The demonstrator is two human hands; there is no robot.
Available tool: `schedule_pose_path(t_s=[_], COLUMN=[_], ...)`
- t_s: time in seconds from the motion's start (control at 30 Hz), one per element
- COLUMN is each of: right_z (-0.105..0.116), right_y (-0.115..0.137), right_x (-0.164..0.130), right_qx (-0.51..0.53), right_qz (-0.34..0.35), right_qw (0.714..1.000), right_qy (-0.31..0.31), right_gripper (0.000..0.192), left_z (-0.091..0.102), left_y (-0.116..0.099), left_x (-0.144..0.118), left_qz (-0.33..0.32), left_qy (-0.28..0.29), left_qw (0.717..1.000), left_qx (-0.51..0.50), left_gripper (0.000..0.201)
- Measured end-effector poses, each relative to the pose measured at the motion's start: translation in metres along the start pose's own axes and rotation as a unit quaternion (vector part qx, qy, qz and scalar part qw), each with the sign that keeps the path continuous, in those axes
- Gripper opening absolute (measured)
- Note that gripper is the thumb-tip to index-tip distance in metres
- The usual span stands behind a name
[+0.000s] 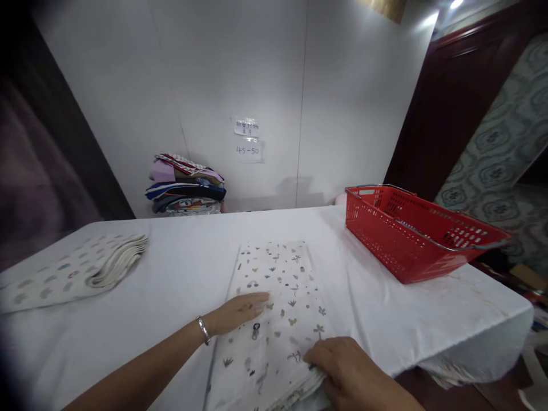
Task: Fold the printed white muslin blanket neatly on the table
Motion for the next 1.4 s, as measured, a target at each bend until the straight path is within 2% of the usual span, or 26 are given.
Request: schedule_pose_path(t_s=[0.13, 0.27, 0.37, 0.43, 0.47, 0.53, 0.63, 0.73, 0.87, 0.93, 1.07, 1.17, 1.23, 1.33, 1.4], right_z=[0.037, 0.106, 0.166, 0.190, 0.194, 0.181, 0.132, 0.085, 0.053, 0.045, 0.038, 0.041, 0.047, 0.055, 0.052], right_y=[-0.002, -0.014, -0.054, -0.093, -0.114, -0.154, -0.199, -0.212, -0.209, -0.205, -0.195, -0.184, -0.178, -0.178, -0.188], right_x=[0.009, 0.052, 0.112, 0.155, 0.175, 0.207, 0.223, 0.214, 0.189, 0.180, 0.171, 0.171, 0.170, 0.168, 0.168], right_qx=[0.055, 0.143, 0.179, 0.248, 0.284, 0.346, 0.406, 0.398, 0.363, 0.355, 0.376, 0.412, 0.419, 0.410, 0.390], right_qz=[0.017, 0.082, 0.047, 0.014, -0.005, -0.069, -0.187, -0.220, -0.209, -0.206, -0.229, -0.213, -0.177, -0.120, -0.138], right_qw=[0.998, 0.986, 0.980, 0.959, 0.945, 0.918, 0.874, 0.864, 0.869, 0.875, 0.874, 0.865, 0.861, 0.844, 0.840], right_qy=[0.006, -0.002, -0.075, -0.136, -0.161, -0.180, -0.192, -0.217, -0.263, -0.255, -0.204, -0.193, -0.229, -0.325, -0.352], right_gripper=[0.051, 0.042, 0.030, 0.031, 0.035, 0.049, 0.060, 0.057, 0.057, 0.062, 0.074, 0.076, 0.071, 0.063, 0.063], left_z=[0.000, 0.015, 0.033, 0.043, 0.047, 0.055, 0.064, 0.065, 0.064, 0.067, 0.083, 0.097, 0.109, 0.128, 0.139], left_y=[0.008, 0.008, 0.009, 0.018, 0.025, 0.039, 0.060, 0.073, 0.075, 0.074, 0.074, 0.063, 0.050, 0.037, 0.045], left_x=[0.008, 0.012, 0.017, 0.020, 0.022, 0.023, 0.021, 0.018, 0.018, 0.020, 0.019, 0.017, 0.017, 0.024, 0.031], left_qz=[-0.013, -0.011, -0.011, 0.010, 0.019, 0.015, -0.002, 0.001, 0.013, 0.024, 0.040, 0.016, -0.026, -0.093, -0.067], left_qy=[0.035, 0.066, 0.071, 0.064, 0.055, 0.021, -0.049, -0.088, -0.119, -0.146, -0.256, -0.305, -0.301, -0.287, -0.311], left_qw=[0.999, 0.997, 0.985, 0.955, 0.932, 0.888, 0.853, 0.841, 0.830, 0.824, 0.816, 0.831, 0.849, 0.866, 0.865], left_qx=[0.034, -0.030, -0.157, -0.290, -0.357, -0.459, -0.520, -0.533, -0.545, -0.547, -0.516, -0.466, -0.433, -0.399, -0.388], left_gripper=[0.050, 0.050, 0.047, 0.051, 0.055, 0.066, 0.082, 0.084, 0.067, 0.059, 0.046, 0.037, 0.035, 0.037, 0.037])
Point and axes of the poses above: each hand's wrist, its own x-axis towards the middle knuckle, its own z-axis out of the back of the hand, y = z × x, the point moved 6 cm from there along x, towards the middle knuckle, and after that the axes turned 15 degrees about y, right-handed, at the moved point
